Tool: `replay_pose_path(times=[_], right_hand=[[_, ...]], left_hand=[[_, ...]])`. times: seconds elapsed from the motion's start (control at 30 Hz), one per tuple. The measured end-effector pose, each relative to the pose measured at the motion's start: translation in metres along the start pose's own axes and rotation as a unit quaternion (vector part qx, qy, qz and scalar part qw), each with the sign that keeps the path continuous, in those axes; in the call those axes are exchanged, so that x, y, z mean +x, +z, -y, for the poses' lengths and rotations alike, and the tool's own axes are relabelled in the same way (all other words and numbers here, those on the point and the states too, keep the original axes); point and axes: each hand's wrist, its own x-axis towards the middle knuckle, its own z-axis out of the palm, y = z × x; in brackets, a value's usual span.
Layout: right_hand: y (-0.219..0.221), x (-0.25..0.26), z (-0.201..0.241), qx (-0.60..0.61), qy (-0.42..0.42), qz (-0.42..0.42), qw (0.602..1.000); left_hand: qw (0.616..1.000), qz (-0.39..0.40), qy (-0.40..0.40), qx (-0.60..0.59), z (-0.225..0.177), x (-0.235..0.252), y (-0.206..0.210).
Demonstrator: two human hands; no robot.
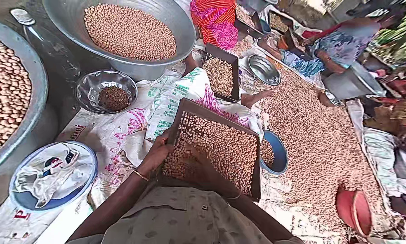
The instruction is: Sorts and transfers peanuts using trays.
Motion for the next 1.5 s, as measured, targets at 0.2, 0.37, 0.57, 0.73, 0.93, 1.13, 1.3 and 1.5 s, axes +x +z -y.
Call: replay_pose_path(times=[0.2, 0.37, 0.57, 0.73, 0.93, 1.13, 1.3, 1.5], right_hand=[[-0.006, 0.078, -0.027, -0.229, -0.029, -0.325, 0.917], [-0.036, 0.030, -0.055, -0.094, 0.111, -0.106, 0.984], [0.007, 0.012, 0.009, -0.026, -0.038, -0.038, 0.998], [-0.005, 0.078, -0.013, -0.205, -0.048, -0.276, 0.938], [-0.078, 0.028, -0.046, 0.080, 0.121, -0.040, 0.989], [-0.062, -0.009, -0.100, -0.072, 0.171, -0.267, 0.946], [-0.040, 0.011, -0.105, -0.121, 0.138, -0.212, 0.960], [-0.041, 0.015, -0.111, -0.144, 0.137, -0.217, 0.956]], left_hand=[[0.990, 0.067, 0.101, 0.071, -0.033, -0.010, 0.015], [1.000, -0.001, 0.005, -0.012, 0.013, 0.002, -0.010], [0.998, 0.019, 0.054, -0.026, -0.001, 0.003, 0.007], [0.990, 0.056, 0.128, 0.021, -0.030, -0.003, 0.020], [0.999, 0.016, 0.039, -0.016, 0.021, 0.037, -0.036], [0.932, 0.119, 0.021, 0.342, -0.010, 0.060, -0.065], [0.858, 0.085, 0.179, 0.474, -0.109, 0.104, -0.095], [0.862, -0.028, 0.213, 0.459, -0.203, 0.219, -0.173]])
